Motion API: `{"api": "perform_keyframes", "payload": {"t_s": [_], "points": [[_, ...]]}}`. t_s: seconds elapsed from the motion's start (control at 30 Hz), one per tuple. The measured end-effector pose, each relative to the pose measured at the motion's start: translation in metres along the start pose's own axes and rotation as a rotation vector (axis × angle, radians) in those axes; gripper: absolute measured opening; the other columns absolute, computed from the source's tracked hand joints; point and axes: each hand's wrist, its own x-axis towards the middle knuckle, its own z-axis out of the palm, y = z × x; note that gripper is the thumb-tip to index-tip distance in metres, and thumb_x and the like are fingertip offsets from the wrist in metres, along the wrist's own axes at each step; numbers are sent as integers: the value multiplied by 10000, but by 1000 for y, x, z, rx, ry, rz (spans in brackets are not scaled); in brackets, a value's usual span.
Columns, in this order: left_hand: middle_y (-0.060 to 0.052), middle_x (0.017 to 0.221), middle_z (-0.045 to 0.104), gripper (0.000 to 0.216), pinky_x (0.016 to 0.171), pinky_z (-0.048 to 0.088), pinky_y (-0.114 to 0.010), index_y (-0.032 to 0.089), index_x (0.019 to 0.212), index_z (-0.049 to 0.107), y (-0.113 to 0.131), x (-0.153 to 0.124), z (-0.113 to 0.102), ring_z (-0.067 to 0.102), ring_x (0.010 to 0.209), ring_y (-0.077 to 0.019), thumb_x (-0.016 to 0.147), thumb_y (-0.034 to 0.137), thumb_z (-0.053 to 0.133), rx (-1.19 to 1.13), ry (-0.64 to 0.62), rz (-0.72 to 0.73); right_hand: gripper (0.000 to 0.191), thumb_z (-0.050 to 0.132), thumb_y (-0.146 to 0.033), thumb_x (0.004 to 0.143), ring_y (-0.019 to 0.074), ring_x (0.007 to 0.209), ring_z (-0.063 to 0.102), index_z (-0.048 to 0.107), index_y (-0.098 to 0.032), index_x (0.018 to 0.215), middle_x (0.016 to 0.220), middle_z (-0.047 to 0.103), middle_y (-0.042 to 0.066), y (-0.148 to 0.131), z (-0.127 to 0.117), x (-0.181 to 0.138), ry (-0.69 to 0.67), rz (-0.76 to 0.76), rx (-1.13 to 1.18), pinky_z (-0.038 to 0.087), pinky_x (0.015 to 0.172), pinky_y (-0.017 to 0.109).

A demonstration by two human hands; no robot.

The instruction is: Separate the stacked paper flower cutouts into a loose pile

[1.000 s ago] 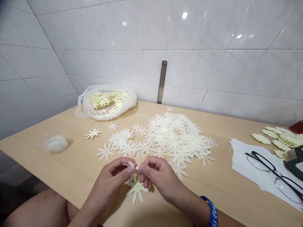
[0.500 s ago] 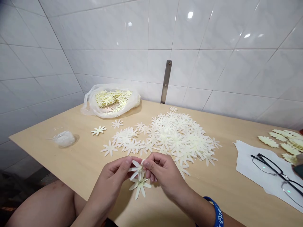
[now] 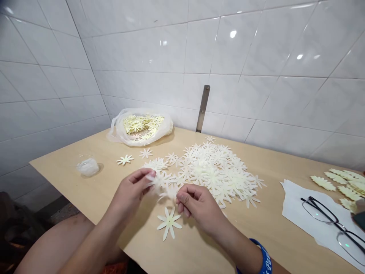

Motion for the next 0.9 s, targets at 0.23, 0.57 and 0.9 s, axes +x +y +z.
{"api": "perform_keyframes", "payload": {"t_s": [0.23, 0.57, 0.9], "points": [[-82, 1145, 658, 295, 886, 484, -369, 216, 1061, 660, 2, 31, -23, 611, 1044, -242, 797, 326, 588, 609, 93, 234, 507, 576, -330, 832, 157, 721, 601, 496, -227, 1322, 1160, 621, 95, -8, -36, 17, 302, 63, -326, 500, 654, 324], [-42, 1058, 645, 202, 870, 452, -329, 255, 960, 690, -38, -49, -3, 569, 998, -219, 761, 234, 667, 824, -406, 262, 218, 760, -323, 694, 164, 704, 553, 650, -224, 854, 793, 637, 2, 2, -1, -12, -217, -17, -748, 367, 574, 252], [11, 802, 709, 175, 641, 402, -240, 255, 868, 721, -33, -49, -12, 587, 716, -154, 853, 354, 577, 745, -343, 118, 114, 595, -251, 849, 113, 610, 510, 621, -183, 762, 643, 574, -21, 23, 16, -6, -176, 92, -329, 363, 560, 227]]}}
